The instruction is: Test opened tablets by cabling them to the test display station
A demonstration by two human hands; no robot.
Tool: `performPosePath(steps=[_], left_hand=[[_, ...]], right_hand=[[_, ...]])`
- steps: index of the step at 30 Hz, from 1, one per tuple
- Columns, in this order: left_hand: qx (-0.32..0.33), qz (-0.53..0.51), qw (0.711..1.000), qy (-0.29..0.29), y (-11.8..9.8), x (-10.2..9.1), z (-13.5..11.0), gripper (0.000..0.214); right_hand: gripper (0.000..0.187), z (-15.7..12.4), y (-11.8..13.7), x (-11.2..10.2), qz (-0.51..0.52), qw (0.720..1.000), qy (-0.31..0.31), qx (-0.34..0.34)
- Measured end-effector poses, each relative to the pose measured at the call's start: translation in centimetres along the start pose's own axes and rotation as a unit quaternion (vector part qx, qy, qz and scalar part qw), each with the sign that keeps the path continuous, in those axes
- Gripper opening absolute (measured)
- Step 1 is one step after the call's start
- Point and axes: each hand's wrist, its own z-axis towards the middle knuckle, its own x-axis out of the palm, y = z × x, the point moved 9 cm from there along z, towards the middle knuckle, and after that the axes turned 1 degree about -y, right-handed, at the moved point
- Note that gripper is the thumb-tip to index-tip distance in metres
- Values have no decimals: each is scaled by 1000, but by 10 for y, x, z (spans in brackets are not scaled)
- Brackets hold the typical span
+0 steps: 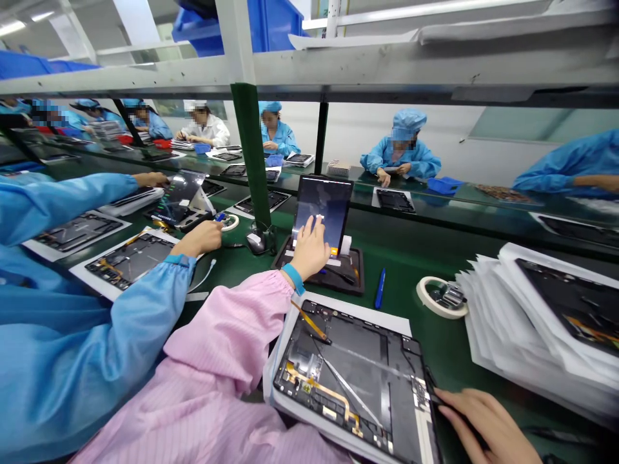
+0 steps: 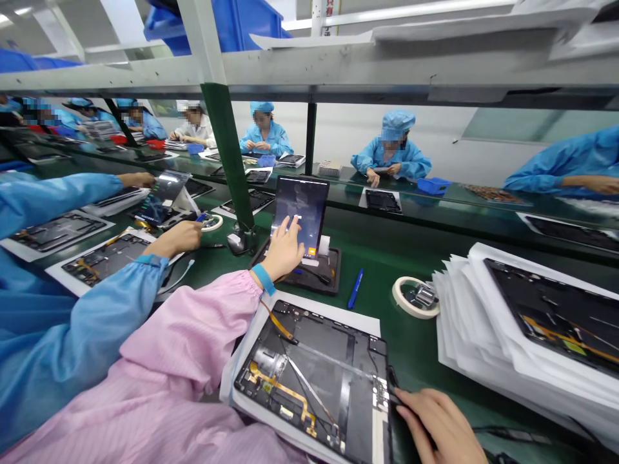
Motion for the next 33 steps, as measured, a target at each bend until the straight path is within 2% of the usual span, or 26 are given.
performPosePath(steps=[6,10,13,15,18,20,22,25,29,31,33], left_hand=[[15,19,1000,-3,-6,3,3,44],[20,11,1000,-21,-17,-9,-3,44],[7,-12,1000,-13,-30,-18,-10,44],[31,-51,998,32,-52,-16,-22,38],[138,-110,974,142,-102,1,-55,22],[197,-125,953,195,-128,13,-79,30],[223,-144,937,229,-140,25,-96,39],[203,-201,915,285,-140,44,-107,42],[153,-226,898,344,-129,62,-112,45],[146,-223,897,353,-127,64,-113,45],[139,-221,896,360,-125,64,-114,45]], right_hand=[[30,5,4,-3,0,1000,2,11],[28,7,9,-4,-1,1000,2,8],[28,11,14,-7,-2,1000,5,7],[30,16,21,-10,-14,1000,13,1],[32,25,40,-20,-43,998,36,-18],[30,31,53,-27,-58,997,54,-20],[27,35,63,-31,-66,995,73,-4],[25,39,71,-26,-68,991,104,39],[27,37,66,-16,-69,982,162,66],[24,37,57,-18,-53,983,160,74],[28,39,39,-23,-23,985,127,113]])
